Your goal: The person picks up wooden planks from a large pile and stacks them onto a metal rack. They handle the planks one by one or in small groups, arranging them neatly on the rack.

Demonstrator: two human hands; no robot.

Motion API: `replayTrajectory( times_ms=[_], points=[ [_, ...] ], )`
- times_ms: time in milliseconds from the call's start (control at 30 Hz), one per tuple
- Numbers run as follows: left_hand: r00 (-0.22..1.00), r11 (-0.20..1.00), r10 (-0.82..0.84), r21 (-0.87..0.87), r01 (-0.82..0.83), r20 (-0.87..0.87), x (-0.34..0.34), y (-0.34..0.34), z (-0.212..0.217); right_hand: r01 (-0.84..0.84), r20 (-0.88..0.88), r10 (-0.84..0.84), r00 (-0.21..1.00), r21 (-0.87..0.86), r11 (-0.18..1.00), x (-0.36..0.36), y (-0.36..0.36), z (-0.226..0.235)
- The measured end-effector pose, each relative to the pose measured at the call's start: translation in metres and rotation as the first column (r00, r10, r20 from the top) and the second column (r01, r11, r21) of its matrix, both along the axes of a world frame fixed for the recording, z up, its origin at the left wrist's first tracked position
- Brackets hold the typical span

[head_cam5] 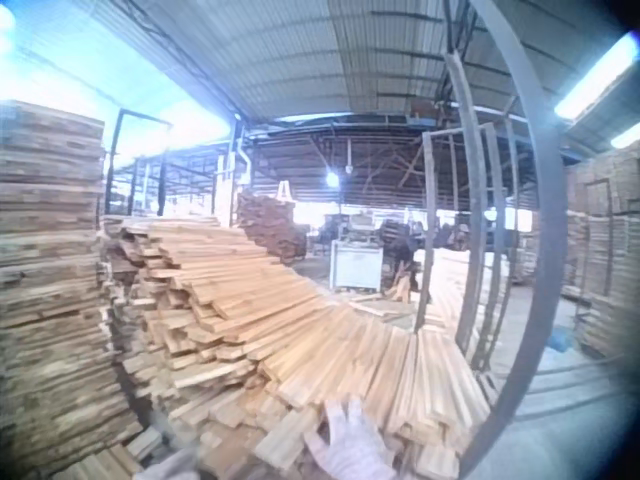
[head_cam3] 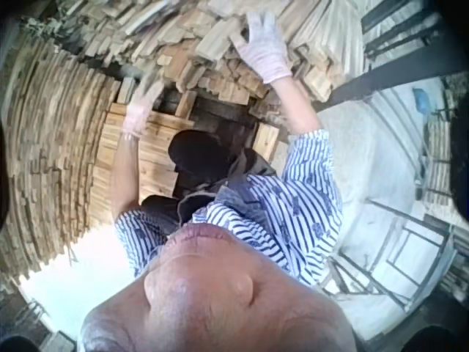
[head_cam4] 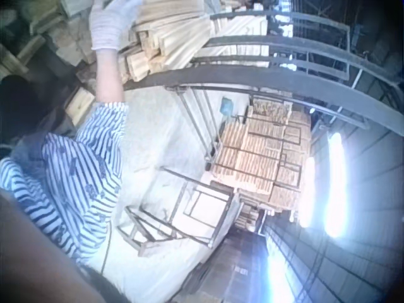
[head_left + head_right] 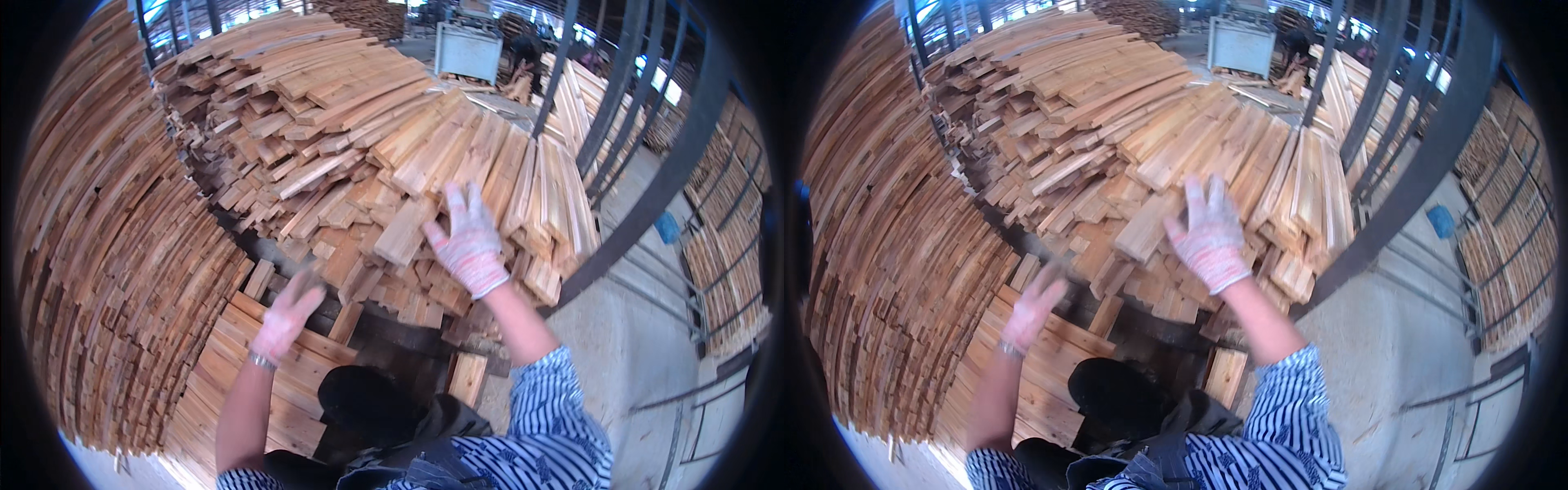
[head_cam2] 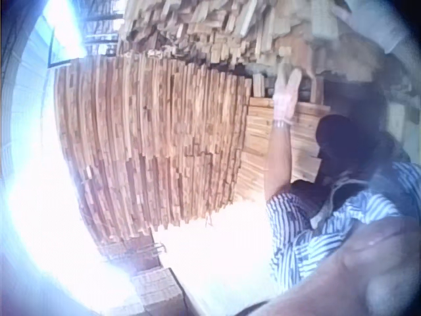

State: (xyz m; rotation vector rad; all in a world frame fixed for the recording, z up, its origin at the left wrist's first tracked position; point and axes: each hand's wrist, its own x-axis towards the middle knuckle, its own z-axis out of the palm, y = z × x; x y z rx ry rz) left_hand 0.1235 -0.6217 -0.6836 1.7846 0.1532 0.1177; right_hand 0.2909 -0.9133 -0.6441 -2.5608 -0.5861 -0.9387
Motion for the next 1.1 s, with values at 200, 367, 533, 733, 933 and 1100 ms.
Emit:
replayTrajectory(
  times_ms=[200, 367, 533, 733, 933, 1100],
  points=[
    [0.998, 0.989, 0.047, 0.145, -0.039, -0.051, 0.139, -0.05, 0.094, -0.156, 0.035, 0.153, 0.988, 0.112, 0.981, 0.0, 0.0, -0.035],
    [0.997, 0.997, -0.071, 0.036, 0.07, 0.019, 0.221, -0.078, 0.098, -0.259, 0.143, 0.242, 0.96, 0.117, 0.959, 0.008, -0.008, -0.042],
    [0.983, 0.929, 0.139, 0.359, -0.088, -0.118, 0.247, -0.094, 0.081, -0.342, 0.056, 0.344, 0.937, 0.347, 0.873, 0.012, -0.014, -0.041],
    [0.982, 0.878, -0.046, 0.461, 0.127, -0.182, 0.246, -0.117, 0.103, -0.414, 0.106, 0.448, 0.888, 0.608, 0.678, 0.015, -0.006, -0.031],
    [0.98, 0.909, -0.077, 0.392, 0.145, -0.184, 0.245, -0.104, 0.098, -0.332, 0.15, 0.298, 0.943, 0.506, 0.796, 0.022, 0.017, -0.024],
    [0.982, 0.933, -0.089, 0.332, 0.141, -0.167, 0.233, -0.104, 0.107, -0.297, 0.158, 0.253, 0.954, 0.578, 0.76, 0.024, 0.025, -0.02]
  ],
)
